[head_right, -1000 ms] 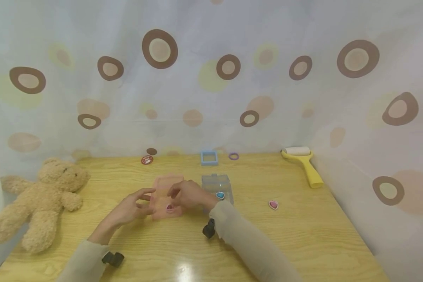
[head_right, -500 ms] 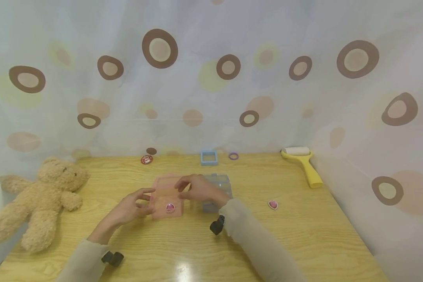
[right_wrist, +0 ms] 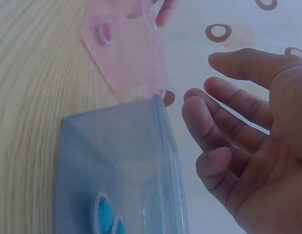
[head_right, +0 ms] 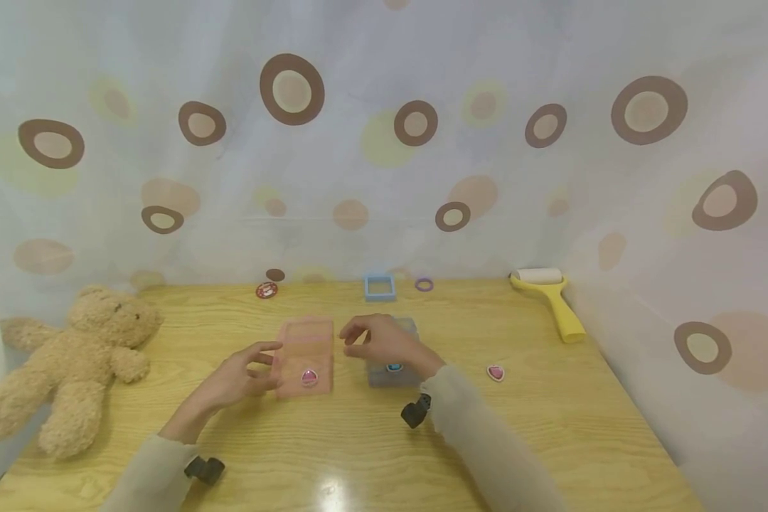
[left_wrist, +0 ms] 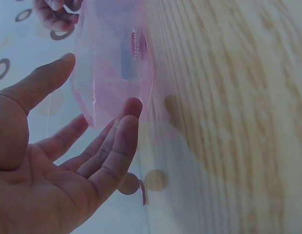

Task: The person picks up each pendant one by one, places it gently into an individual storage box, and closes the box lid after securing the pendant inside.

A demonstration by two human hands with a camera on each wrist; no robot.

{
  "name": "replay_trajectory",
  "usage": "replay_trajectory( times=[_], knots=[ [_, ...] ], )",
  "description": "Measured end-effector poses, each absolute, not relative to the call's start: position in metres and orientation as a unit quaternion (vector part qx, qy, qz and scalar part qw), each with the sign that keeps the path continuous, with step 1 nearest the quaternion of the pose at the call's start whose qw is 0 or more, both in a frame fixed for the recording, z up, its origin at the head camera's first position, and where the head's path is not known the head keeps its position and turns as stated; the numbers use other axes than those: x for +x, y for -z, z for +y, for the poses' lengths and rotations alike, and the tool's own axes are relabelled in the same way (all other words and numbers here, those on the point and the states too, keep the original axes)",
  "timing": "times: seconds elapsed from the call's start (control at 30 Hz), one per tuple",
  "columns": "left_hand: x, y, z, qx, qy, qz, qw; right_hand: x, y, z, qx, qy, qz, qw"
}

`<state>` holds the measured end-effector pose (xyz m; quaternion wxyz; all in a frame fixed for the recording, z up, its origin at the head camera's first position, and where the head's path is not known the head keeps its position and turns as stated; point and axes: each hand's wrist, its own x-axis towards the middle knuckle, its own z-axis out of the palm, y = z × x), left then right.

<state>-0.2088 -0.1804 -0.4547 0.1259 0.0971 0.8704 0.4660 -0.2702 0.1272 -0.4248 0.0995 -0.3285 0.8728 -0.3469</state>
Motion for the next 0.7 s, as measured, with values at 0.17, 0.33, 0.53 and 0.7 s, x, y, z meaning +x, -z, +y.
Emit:
replay_trajectory(
  times=[0.17,0.33,0.53,0.7],
  knots=[
    [-0.209,0.455,-0.18,0.096,-0.464,0.871,0.126,-0.272,0.427,0.144,-0.317,0.34,0.881,0.084],
    [-0.208,0.454,-0.18,0.092,-0.463,0.873,0.126,-0.272,0.425,0.161,-0.299,0.343,0.887,0.075],
    [-0.208,0.453,-0.18,0.097,-0.464,0.872,0.126,-0.269,0.42,0.182,-0.278,0.345,0.894,0.069],
    [-0.208,0.453,-0.18,0.098,-0.463,0.872,0.125,-0.267,0.42,0.198,-0.271,0.34,0.899,0.055]
  ],
)
